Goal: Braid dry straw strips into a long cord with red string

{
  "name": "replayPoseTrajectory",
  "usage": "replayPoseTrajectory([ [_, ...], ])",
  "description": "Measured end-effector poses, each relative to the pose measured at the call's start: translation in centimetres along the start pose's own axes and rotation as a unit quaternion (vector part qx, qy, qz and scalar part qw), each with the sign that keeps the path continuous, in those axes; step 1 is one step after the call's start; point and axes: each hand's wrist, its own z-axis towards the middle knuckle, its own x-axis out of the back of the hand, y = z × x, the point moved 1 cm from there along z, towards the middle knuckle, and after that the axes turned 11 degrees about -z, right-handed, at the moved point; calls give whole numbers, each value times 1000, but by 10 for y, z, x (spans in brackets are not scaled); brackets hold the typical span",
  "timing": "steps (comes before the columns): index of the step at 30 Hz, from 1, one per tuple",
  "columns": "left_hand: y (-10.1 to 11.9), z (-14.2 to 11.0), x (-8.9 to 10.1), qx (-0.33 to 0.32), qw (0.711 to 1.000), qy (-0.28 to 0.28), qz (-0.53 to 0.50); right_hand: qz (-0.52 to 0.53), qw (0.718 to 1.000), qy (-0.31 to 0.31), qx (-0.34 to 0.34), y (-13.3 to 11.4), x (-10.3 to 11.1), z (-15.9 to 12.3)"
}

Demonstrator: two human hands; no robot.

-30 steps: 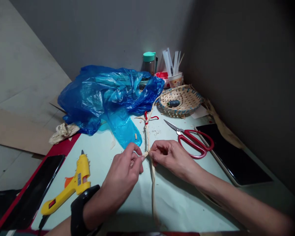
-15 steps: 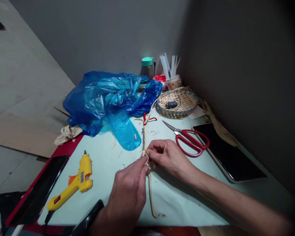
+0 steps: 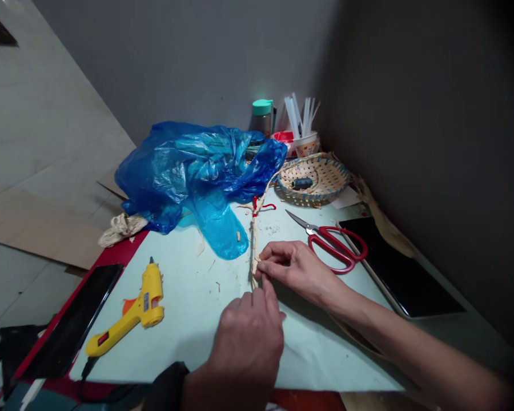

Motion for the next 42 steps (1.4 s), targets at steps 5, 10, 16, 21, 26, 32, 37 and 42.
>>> replayPoseTrajectory([
  [5,-29,17,32,104,967,36,-230,23,1000,7,4,-3,0,-1],
  [10,-45,42,21,168,742,-111,-639,45,999,-18,10,-5,1,-1],
  [16,-44,43,7,189,645,-137,-728,11,1000,-18,18,-2,3,-1],
  [21,-48,36,-2,204,659,-124,-714,-130,991,-15,24,-4,5,-4],
  [26,-45,39,-1,172,754,-84,-628,-230,972,-6,42,-14,6,-12],
  [32,-43,39,5,148,837,-30,-527,-396,917,43,31,-18,4,-19],
  [37,-44,34,3,199,823,8,-531,-437,897,56,44,-25,1,-24],
  [42,-43,34,-1,220,795,21,-565,-435,897,67,51,-30,-16,-36],
])
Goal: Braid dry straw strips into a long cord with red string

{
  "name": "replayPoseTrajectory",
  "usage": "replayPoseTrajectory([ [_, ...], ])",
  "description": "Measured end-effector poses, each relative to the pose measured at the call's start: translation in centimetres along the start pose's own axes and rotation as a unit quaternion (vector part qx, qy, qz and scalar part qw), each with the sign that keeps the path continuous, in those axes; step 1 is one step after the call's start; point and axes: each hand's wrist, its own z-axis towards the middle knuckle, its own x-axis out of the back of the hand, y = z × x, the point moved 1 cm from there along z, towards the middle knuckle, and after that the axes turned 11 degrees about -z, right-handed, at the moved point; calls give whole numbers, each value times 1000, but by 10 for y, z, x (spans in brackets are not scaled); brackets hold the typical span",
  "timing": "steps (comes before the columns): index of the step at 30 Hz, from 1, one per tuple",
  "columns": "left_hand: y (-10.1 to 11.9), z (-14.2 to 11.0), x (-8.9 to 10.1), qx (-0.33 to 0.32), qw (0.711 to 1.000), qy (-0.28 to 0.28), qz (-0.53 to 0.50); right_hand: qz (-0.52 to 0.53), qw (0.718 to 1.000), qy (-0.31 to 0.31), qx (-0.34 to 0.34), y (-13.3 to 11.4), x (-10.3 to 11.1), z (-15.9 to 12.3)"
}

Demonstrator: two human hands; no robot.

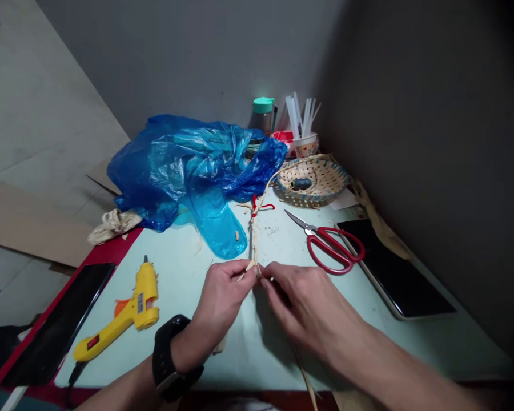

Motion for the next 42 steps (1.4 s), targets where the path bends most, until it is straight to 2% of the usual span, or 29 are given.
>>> replayPoseTrajectory([
  [5,-4,-3,3,53,991,-49,-113,-129,991,-5,46,-16,-25,-13],
  [7,-3,-4,4,60,984,-71,-150,-180,981,31,69,-20,-29,-15],
  [9,-2,-5,6,60,980,-74,-174,-185,975,78,92,-20,-25,-15],
  [11,0,-5,7,59,977,-71,-193,-140,980,110,89,-16,-14,-13],
  [14,3,-4,6,55,971,-78,-218,-14,993,117,1,-3,1,-4],
  [17,4,-5,5,53,971,-91,-217,177,984,-9,-33,10,-2,9],
  [19,5,-5,4,53,973,-92,-204,262,962,-75,-24,15,-11,15],
  [20,5,-5,4,54,974,-92,-197,278,957,-79,-22,16,-15,18],
  [24,4,-6,2,54,978,-88,-183,275,960,-43,-13,19,-24,22],
  [27,2,-9,0,46,981,-83,-168,306,951,-41,10,20,-25,21],
  [29,0,-10,0,44,986,-71,-147,313,949,-37,-2,22,-25,20],
  [32,1,-13,3,28,996,-60,-60,301,952,-21,-45,22,-28,18],
  [34,4,-14,7,-5,998,-58,22,310,949,-16,-59,22,-31,17],
  [38,15,-17,14,-50,991,-25,118,348,936,-14,-47,21,-33,16],
  [40,19,-21,14,-63,987,-13,145,358,933,0,-34,21,-31,16],
  [42,20,-27,9,-109,977,-2,186,368,929,17,-25,21,-28,16],
])
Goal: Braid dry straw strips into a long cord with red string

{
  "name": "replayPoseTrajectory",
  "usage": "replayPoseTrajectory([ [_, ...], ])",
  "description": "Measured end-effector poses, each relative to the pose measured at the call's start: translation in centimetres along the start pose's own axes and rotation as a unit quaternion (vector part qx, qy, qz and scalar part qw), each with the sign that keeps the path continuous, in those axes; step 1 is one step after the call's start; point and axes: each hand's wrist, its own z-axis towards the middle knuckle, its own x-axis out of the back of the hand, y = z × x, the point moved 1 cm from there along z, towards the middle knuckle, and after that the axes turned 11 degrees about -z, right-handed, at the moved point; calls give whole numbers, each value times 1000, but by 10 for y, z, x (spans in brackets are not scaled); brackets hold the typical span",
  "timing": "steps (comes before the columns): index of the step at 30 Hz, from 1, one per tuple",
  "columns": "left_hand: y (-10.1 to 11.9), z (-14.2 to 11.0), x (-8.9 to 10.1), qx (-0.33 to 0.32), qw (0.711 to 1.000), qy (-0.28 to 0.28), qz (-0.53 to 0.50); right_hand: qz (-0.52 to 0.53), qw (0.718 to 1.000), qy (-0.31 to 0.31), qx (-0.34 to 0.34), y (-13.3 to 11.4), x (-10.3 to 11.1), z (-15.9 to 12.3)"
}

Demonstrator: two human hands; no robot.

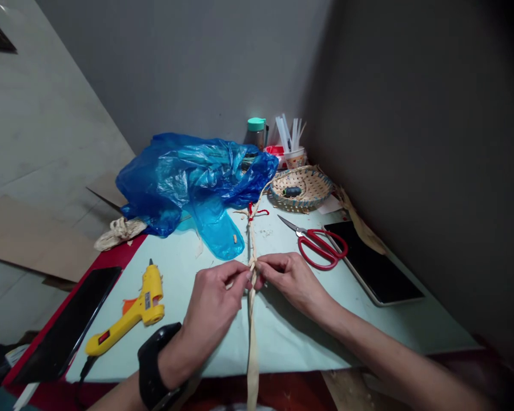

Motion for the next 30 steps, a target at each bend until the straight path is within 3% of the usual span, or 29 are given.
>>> replayPoseTrajectory([
  [4,-2,-16,-19,-112,984,-10,135,46,999,-17,-14,-4,4,-3],
  [8,-8,-26,-33,-126,962,-32,239,125,990,-59,-41,-10,5,-5],
  [11,-4,-26,-26,-132,962,-64,230,151,986,-55,-50,-12,6,-4],
  [14,3,-16,-8,-104,985,-43,128,167,984,-45,-47,-11,9,-4],
  [16,6,-6,2,-33,999,-1,28,182,981,-51,-44,-9,11,-5],
  [17,6,-1,5,12,999,-11,-40,189,979,-56,-43,-8,11,-5],
  [19,7,8,5,97,972,-75,-198,200,977,-68,-38,-7,12,-7],
  [21,6,14,0,152,918,-137,-341,206,975,-72,-33,-6,11,-7],
  [23,3,17,-5,174,876,-148,-425,207,976,-67,-27,-5,9,-7],
  [27,-5,21,-11,196,844,-142,-478,158,985,-66,7,-3,8,-5],
  [30,-11,24,-15,223,831,-155,-486,23,998,-52,29,-7,9,-7],
])
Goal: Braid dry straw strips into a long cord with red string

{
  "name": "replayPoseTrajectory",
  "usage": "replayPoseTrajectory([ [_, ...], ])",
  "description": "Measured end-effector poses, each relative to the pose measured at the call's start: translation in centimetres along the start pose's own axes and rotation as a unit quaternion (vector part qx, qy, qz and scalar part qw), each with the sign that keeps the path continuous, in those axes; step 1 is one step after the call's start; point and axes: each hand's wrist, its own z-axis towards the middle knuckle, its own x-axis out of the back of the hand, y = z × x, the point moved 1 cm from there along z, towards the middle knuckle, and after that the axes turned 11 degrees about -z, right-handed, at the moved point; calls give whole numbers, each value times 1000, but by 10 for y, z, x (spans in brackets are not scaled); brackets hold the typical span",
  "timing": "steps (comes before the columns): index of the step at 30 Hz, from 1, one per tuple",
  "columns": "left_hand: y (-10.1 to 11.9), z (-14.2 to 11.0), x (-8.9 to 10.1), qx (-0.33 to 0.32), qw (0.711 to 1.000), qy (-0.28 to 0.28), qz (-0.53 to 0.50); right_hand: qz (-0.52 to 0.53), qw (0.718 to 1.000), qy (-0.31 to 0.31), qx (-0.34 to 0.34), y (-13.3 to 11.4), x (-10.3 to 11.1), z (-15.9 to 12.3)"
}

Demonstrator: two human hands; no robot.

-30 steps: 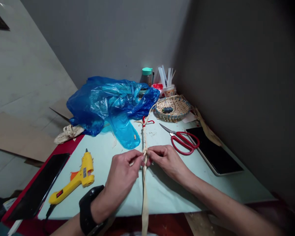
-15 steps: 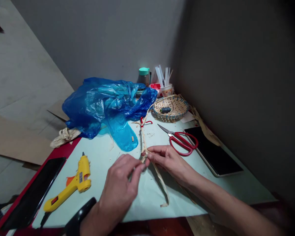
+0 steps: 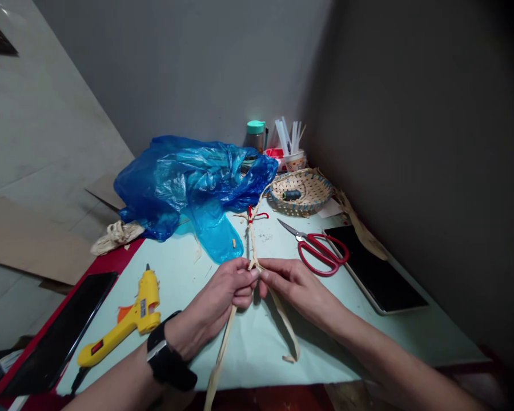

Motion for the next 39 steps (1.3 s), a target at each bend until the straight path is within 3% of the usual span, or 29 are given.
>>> replayPoseTrajectory([
  [4,-5,1,2,10,999,30,7,-214,976,25,-31,-8,-6,-9],
  [9,-10,-3,2,-34,992,76,90,-445,894,38,-45,-17,-8,-22],
  [12,-11,-4,1,-62,986,91,129,-482,874,62,-4,-22,-9,-29],
  [15,-12,-4,1,-84,984,93,126,-496,864,76,47,-23,-23,-34],
  [19,-14,-4,5,-62,990,90,86,-586,800,84,104,-21,-51,-36],
  [21,-14,-4,6,-67,991,87,78,-590,795,72,120,-22,-53,-37],
  [25,-13,-3,6,-97,986,96,92,-523,846,51,88,-27,-15,-35],
  [26,-13,-3,6,-99,985,104,96,-540,834,98,53,-25,0,-33],
  [28,-13,-2,7,-106,981,122,106,-609,777,160,1,-18,28,-28],
  [31,-13,-1,8,-119,978,131,114,-692,706,121,-86,3,51,-18],
  [34,-15,0,9,-125,978,123,115,-723,678,82,-108,22,55,-9],
  [37,-15,1,10,-124,978,115,122,-709,690,87,-116,29,53,-5],
  [39,-15,0,10,-121,978,116,123,-666,727,124,-116,25,55,-5],
])
